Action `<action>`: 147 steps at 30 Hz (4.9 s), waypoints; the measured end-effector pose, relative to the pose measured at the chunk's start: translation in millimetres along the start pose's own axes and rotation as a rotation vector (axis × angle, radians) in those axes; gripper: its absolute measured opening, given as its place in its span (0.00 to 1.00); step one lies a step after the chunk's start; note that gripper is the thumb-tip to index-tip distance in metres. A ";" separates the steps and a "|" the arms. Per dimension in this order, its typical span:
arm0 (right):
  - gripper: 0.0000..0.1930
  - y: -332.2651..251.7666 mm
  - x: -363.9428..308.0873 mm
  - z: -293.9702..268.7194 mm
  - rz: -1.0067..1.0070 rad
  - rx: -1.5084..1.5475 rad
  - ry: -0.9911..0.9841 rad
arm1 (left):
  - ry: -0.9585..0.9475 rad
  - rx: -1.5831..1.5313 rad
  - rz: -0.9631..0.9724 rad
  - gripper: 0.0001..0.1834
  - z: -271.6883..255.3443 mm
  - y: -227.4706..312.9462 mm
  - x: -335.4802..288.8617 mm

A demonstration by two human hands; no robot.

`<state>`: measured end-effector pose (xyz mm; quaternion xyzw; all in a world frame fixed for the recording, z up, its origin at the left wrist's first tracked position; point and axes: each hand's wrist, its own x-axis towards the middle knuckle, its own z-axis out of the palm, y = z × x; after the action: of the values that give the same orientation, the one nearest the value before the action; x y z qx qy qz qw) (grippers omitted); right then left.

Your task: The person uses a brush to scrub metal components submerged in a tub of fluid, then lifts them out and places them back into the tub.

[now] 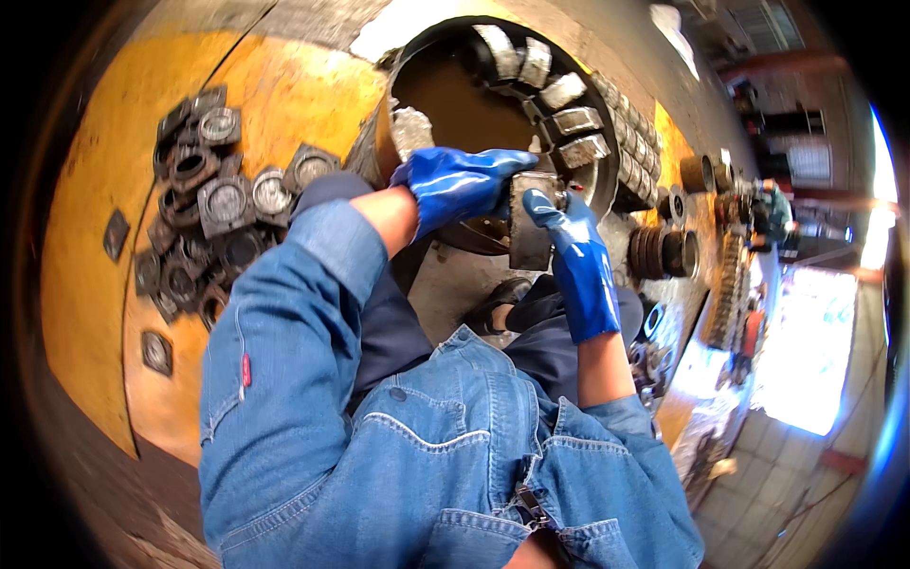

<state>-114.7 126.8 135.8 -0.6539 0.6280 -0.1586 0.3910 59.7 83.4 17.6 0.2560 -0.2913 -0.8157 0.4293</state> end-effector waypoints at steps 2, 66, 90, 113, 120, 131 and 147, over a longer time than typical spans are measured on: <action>0.36 1.3 1.1 -13.9 0.043 -0.008 0.065 | -0.037 -0.117 -0.079 0.23 26.9 14.7 3.6; 0.33 210.2 -108.1 -223.7 0.208 -0.022 0.756 | 0.253 0.806 -0.207 0.23 199.6 2.4 88.1; 0.32 111.8 125.4 -49.5 0.148 -0.378 -0.362 | 0.882 0.610 0.099 0.40 -98.2 108.4 141.0; 0.25 124.3 142.9 -95.8 0.294 -0.364 -0.311 | 0.893 0.455 0.018 0.41 -124.4 77.3 190.4; 0.27 130.8 125.8 -119.5 0.146 -0.446 -0.477 | 0.821 0.461 -0.017 0.41 -74.9 41.2 161.8; 0.13 130.4 96.2 -49.0 -0.185 -0.889 -0.703 | 0.942 0.592 -0.100 0.40 -102.5 5.3 125.7; 0.15 115.6 73.3 -99.5 -0.058 -0.393 -0.203 | 0.787 0.951 0.141 0.19 -36.6 19.7 3.5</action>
<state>-253.1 37.4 97.0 -0.7480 0.5852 0.0223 0.3123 93.2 62.0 5.1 0.6809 -0.4590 -0.4109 0.3961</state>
